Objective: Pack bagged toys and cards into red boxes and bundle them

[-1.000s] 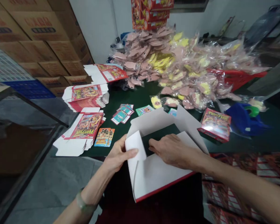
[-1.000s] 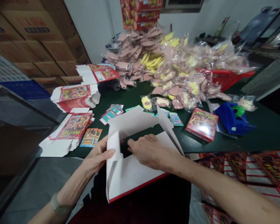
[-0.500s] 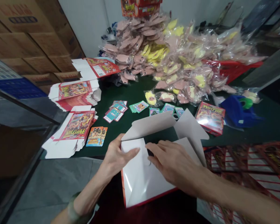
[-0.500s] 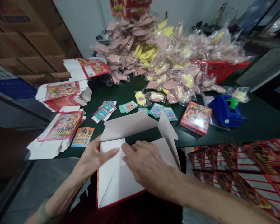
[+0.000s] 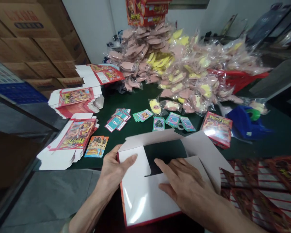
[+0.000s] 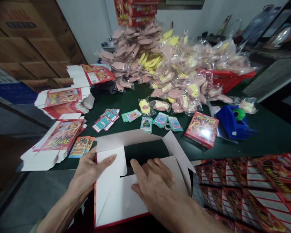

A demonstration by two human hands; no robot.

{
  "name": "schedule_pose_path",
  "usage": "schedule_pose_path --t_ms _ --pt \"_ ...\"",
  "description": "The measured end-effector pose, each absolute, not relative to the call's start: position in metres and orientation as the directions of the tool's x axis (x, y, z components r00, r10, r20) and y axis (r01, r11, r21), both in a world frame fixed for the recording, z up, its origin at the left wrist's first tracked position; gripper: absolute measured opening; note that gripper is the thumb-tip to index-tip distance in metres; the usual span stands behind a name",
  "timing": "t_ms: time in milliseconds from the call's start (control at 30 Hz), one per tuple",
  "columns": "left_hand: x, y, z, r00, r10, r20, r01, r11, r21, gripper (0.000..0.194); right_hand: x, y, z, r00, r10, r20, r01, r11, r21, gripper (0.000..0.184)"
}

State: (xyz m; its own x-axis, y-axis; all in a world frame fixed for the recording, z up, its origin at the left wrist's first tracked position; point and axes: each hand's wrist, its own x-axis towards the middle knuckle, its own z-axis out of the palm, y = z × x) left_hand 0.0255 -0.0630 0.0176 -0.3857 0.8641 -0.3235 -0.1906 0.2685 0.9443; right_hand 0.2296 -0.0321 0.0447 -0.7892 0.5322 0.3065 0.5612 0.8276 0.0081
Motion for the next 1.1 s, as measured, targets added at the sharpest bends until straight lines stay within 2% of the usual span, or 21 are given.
schedule_pose_path --t_ms 133,233,300,367,467,533,600,700,767,833,900,933,967,1000,1033,1100 --pt "0.023 -0.063 0.02 -0.451 0.82 -0.352 -0.193 0.295 0.936 0.038 0.234 -0.033 0.047 -0.789 0.523 0.322 0.525 0.847 -0.088 0.034" --pt "0.025 -0.063 0.027 -0.461 0.831 -0.311 -0.117 0.29 0.95 0.037 0.233 -0.031 0.05 -0.809 0.516 0.284 0.489 0.857 -0.163 0.031" --pt "0.027 -0.063 0.031 -0.447 0.865 -0.227 0.011 0.26 0.966 0.038 0.23 -0.03 0.051 -0.82 0.523 0.235 0.477 0.849 -0.227 0.024" --pt "0.029 -0.064 0.034 -0.434 0.898 -0.075 0.199 0.176 0.964 0.047 0.226 -0.031 0.051 -0.822 0.544 0.168 0.485 0.824 -0.292 0.022" --pt "0.028 -0.068 0.032 -0.39 0.914 0.114 0.454 0.083 0.887 0.073 0.221 -0.035 0.048 -0.8 0.591 0.1 0.528 0.774 -0.351 0.031" --pt "0.027 -0.071 0.028 -0.347 0.931 0.114 0.508 0.085 0.857 0.083 0.218 -0.038 0.046 -0.795 0.597 0.11 0.525 0.767 -0.368 0.039" --pt "0.026 -0.074 0.022 -0.312 0.947 0.075 0.494 0.094 0.864 0.08 0.214 -0.041 0.046 -0.807 0.574 0.142 0.501 0.792 -0.349 0.044" --pt "0.025 -0.075 0.018 -0.275 0.961 0.012 0.463 0.121 0.878 0.064 0.219 -0.046 0.054 -0.822 0.525 0.219 0.471 0.844 -0.256 0.04" --pt "0.024 -0.076 0.017 -0.274 0.962 0.0 0.446 0.127 0.886 0.058 0.233 -0.05 0.064 -0.802 0.469 0.369 0.413 0.883 -0.225 0.034" --pt "0.024 -0.077 0.017 -0.285 0.959 0.006 0.419 0.119 0.9 0.057 0.256 -0.055 0.074 -0.676 0.473 0.566 0.409 0.879 -0.246 0.03" --pt "0.023 -0.077 0.016 -0.304 0.953 0.007 0.398 0.121 0.909 0.058 0.28 -0.057 0.076 -0.329 0.591 0.737 0.543 0.756 -0.364 0.031" --pt "0.023 -0.077 0.016 -0.312 0.95 -0.001 0.391 0.129 0.911 0.059 0.291 -0.055 0.074 -0.094 0.656 0.749 0.597 0.639 -0.485 0.033" --pt "0.024 -0.077 0.016 -0.316 0.949 -0.011 0.386 0.139 0.912 0.059 0.299 -0.051 0.069 0.107 0.706 0.701 0.588 0.524 -0.617 0.034" --pt "0.025 -0.076 0.016 -0.315 0.949 -0.024 0.382 0.15 0.912 0.058 0.304 -0.046 0.061 0.23 0.761 0.607 0.523 0.43 -0.736 0.036" --pt "0.026 -0.075 0.017 -0.309 0.95 -0.041 0.38 0.162 0.911 0.058 0.307 -0.038 0.052 0.251 0.834 0.492 0.43 0.359 -0.828 0.04" --pt "0.029 -0.074 0.019 -0.294 0.953 -0.07 0.38 0.184 0.907 0.057 0.306 -0.023 0.033 0.054 0.948 0.313 0.27 0.288 -0.919 0.052"
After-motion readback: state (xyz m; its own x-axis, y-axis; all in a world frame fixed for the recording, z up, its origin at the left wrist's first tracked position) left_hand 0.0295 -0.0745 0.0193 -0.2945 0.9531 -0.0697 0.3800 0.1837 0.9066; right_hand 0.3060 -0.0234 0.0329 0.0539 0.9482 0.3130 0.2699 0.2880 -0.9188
